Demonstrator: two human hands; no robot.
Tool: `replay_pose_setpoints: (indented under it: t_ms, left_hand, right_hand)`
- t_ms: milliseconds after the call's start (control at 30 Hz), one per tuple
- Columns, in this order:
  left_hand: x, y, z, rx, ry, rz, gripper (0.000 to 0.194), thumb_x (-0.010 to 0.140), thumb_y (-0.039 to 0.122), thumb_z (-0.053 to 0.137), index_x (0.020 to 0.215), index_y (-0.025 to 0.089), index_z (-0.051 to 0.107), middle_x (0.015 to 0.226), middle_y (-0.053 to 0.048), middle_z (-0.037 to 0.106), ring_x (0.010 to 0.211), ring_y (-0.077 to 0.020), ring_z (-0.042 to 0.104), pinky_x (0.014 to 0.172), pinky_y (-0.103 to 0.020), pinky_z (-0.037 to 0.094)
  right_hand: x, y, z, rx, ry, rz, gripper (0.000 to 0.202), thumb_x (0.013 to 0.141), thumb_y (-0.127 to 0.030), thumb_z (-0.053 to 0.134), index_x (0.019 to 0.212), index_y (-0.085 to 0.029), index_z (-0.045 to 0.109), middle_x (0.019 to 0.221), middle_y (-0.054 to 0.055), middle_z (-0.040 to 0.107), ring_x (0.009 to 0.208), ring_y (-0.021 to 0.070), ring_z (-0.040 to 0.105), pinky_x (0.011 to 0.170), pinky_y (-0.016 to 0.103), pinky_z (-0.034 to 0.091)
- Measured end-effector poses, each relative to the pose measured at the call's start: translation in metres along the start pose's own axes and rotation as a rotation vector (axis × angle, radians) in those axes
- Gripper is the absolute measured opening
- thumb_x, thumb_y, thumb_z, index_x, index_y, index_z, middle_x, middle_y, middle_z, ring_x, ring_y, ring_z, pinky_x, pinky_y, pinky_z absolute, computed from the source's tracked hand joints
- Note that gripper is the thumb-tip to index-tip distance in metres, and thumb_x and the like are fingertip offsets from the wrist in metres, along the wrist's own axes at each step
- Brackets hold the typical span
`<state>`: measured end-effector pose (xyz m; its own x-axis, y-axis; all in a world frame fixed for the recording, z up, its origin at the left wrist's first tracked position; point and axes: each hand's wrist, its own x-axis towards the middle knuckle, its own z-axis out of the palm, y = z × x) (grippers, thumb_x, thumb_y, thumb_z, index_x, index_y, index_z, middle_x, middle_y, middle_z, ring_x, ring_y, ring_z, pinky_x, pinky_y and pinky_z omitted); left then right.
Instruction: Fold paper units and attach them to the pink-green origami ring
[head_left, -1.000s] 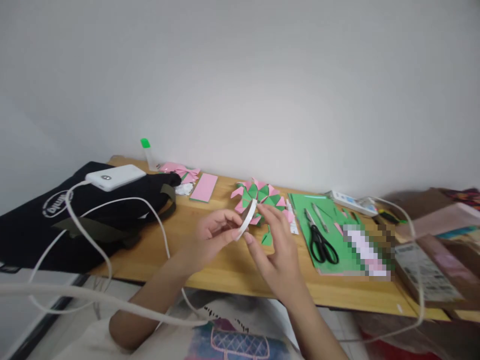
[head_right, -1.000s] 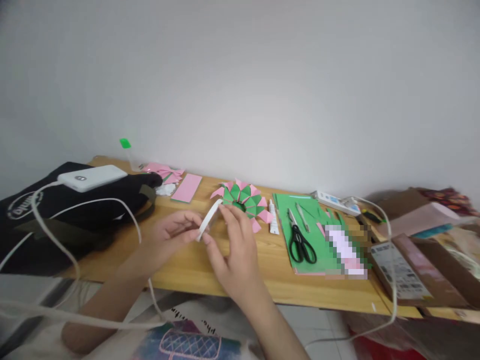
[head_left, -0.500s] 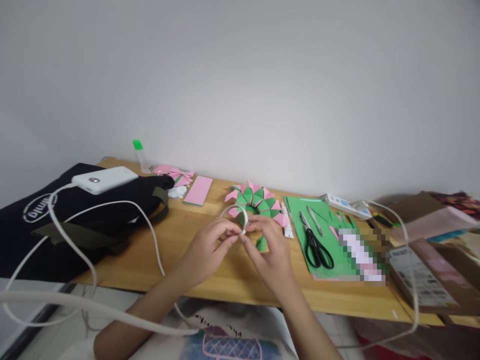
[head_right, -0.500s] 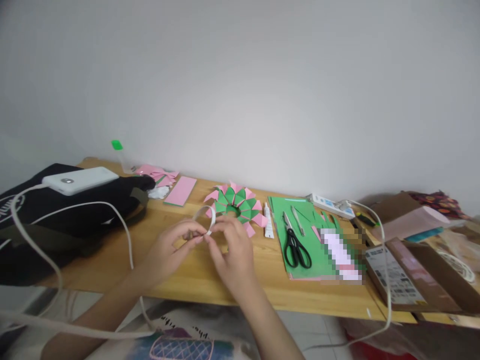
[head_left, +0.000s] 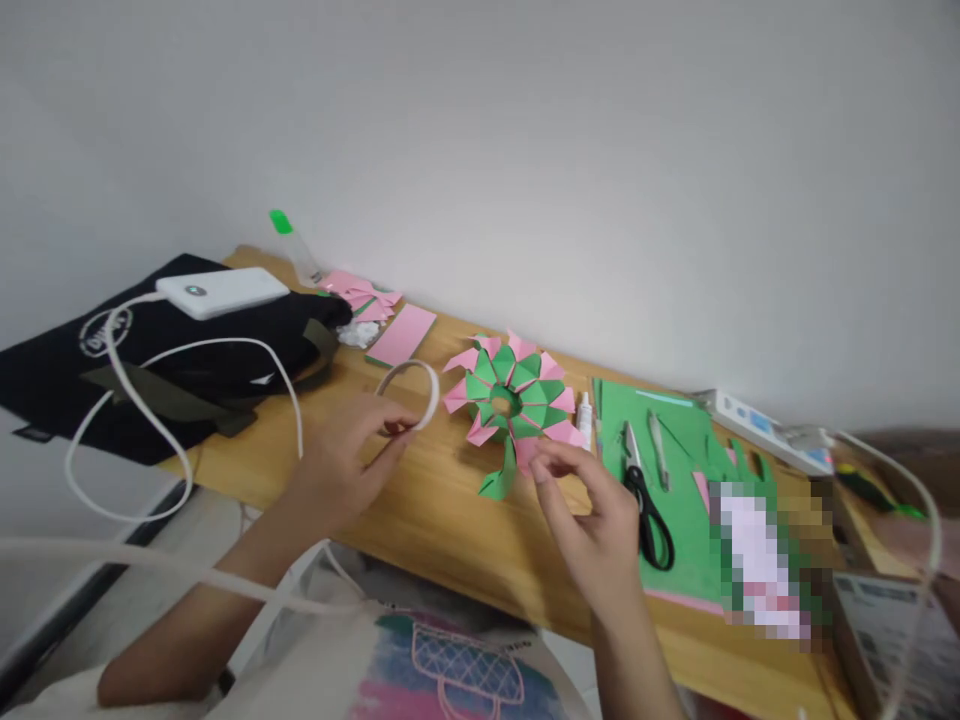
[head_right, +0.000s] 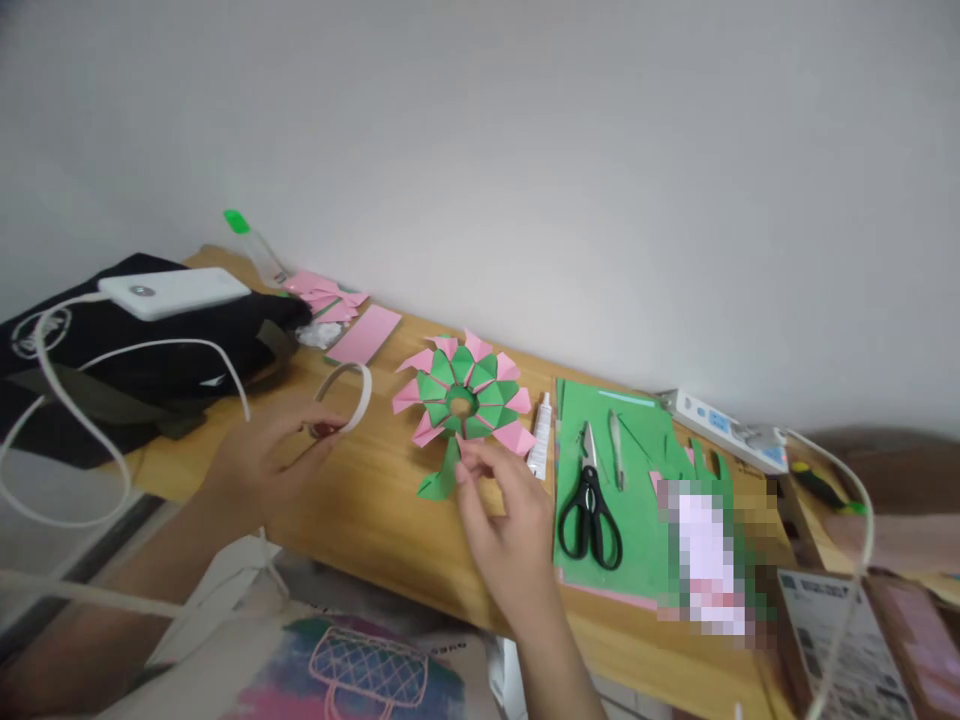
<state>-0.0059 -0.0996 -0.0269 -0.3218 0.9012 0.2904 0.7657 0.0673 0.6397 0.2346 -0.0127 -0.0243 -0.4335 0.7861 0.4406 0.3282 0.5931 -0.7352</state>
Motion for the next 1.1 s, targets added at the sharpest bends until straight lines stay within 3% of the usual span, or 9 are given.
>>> replay_pose_setpoints:
  t_ms: [133,200,300,400,567,667,867,1000,1100]
  left_hand:
    - [0.018,0.052,-0.005,0.063,-0.020,0.275,0.018,0.093,0.027,0.048,0.093,0.024,0.066,0.095,-0.003,0.073,0.093,-0.0207,0.064,0.090,-0.034,0.043]
    - [0.035,0.062,-0.005,0.113,-0.040,0.380,0.022,0.096,0.024,0.043,0.095,0.021,0.065,0.096,-0.003,0.073,0.094,-0.0195,0.063,0.089,-0.033,0.042]
    - [0.054,0.051,-0.009,0.224,-0.058,0.400,0.027,0.098,0.022,0.038,0.099,0.017,0.065,0.097,-0.007,0.072,0.095,-0.0214,0.062,0.087,-0.034,0.042]
    - [0.062,0.016,-0.014,0.335,-0.091,0.249,0.030,0.096,0.024,0.037,0.096,0.016,0.066,0.092,-0.010,0.070,0.093,-0.0258,0.062,0.086,-0.039,0.044]
    - [0.062,-0.056,-0.002,0.439,-0.521,0.151,0.029,0.085,0.008,0.041,0.094,0.018,0.067,0.098,-0.011,0.072,0.091,-0.0272,0.065,0.079,-0.039,0.046]
    - [0.063,-0.077,0.010,0.462,-0.679,0.125,0.026,0.080,0.005,0.043,0.079,0.017,0.066,0.082,-0.011,0.071,0.078,-0.0278,0.065,0.068,-0.038,0.046]
    - [0.090,-0.065,0.007,0.384,-0.795,0.086,0.013,0.078,0.009,0.054,0.071,0.016,0.063,0.087,-0.015,0.069,0.082,-0.0317,0.065,0.065,-0.037,0.044]
    - [0.104,-0.041,0.006,0.287,-0.746,0.126,0.026,0.094,0.023,0.042,0.085,0.017,0.065,0.091,-0.012,0.068,0.084,-0.0269,0.065,0.069,-0.034,0.042]
    - [0.106,-0.030,0.018,-0.006,-0.693,-0.004,0.031,0.092,0.038,0.048,0.073,0.017,0.063,0.077,-0.008,0.066,0.074,-0.0236,0.062,0.062,-0.030,0.036]
  right_hand:
    - [0.032,-0.015,0.002,0.059,-0.147,-0.153,0.045,0.090,-0.019,0.057,0.133,-0.026,0.049,0.106,0.006,0.069,0.091,0.0175,0.066,0.081,0.033,0.055]
    - [0.048,-0.017,0.001,0.060,-0.205,-0.229,0.039,0.091,-0.017,0.055,0.129,-0.026,0.053,0.109,0.007,0.068,0.098,0.0180,0.066,0.084,0.035,0.055]
    - [0.070,-0.009,-0.001,0.062,-0.232,-0.249,0.021,0.091,-0.016,0.053,0.104,-0.024,0.067,0.105,0.006,0.070,0.100,0.0183,0.066,0.085,0.035,0.054]
    - [0.084,0.016,-0.003,-0.005,-0.149,-0.062,0.014,0.090,-0.026,0.056,0.094,-0.022,0.069,0.093,0.005,0.072,0.085,0.0178,0.067,0.076,0.033,0.054]
    - [0.084,0.070,-0.009,-0.231,0.097,0.476,0.045,0.074,-0.052,0.067,0.103,-0.018,0.067,0.103,0.012,0.071,0.090,0.0245,0.066,0.078,0.041,0.052]
    - [0.079,0.085,-0.008,-0.095,0.184,0.777,0.062,0.062,-0.056,0.076,0.109,-0.018,0.064,0.103,0.012,0.070,0.093,0.0264,0.066,0.077,0.041,0.053]
    - [0.082,0.078,0.003,0.092,0.084,0.984,0.051,0.058,-0.055,0.079,0.094,-0.019,0.070,0.090,0.008,0.074,0.080,0.0224,0.069,0.066,0.031,0.054]
    - [0.072,0.080,0.012,0.192,0.172,1.013,0.050,0.056,-0.054,0.080,0.091,-0.020,0.069,0.089,0.006,0.074,0.078,0.0211,0.069,0.063,0.028,0.052]
    - [0.062,0.084,0.018,0.246,0.235,1.015,0.044,0.061,-0.053,0.078,0.090,-0.021,0.068,0.084,0.004,0.074,0.074,0.0202,0.069,0.063,0.029,0.053]
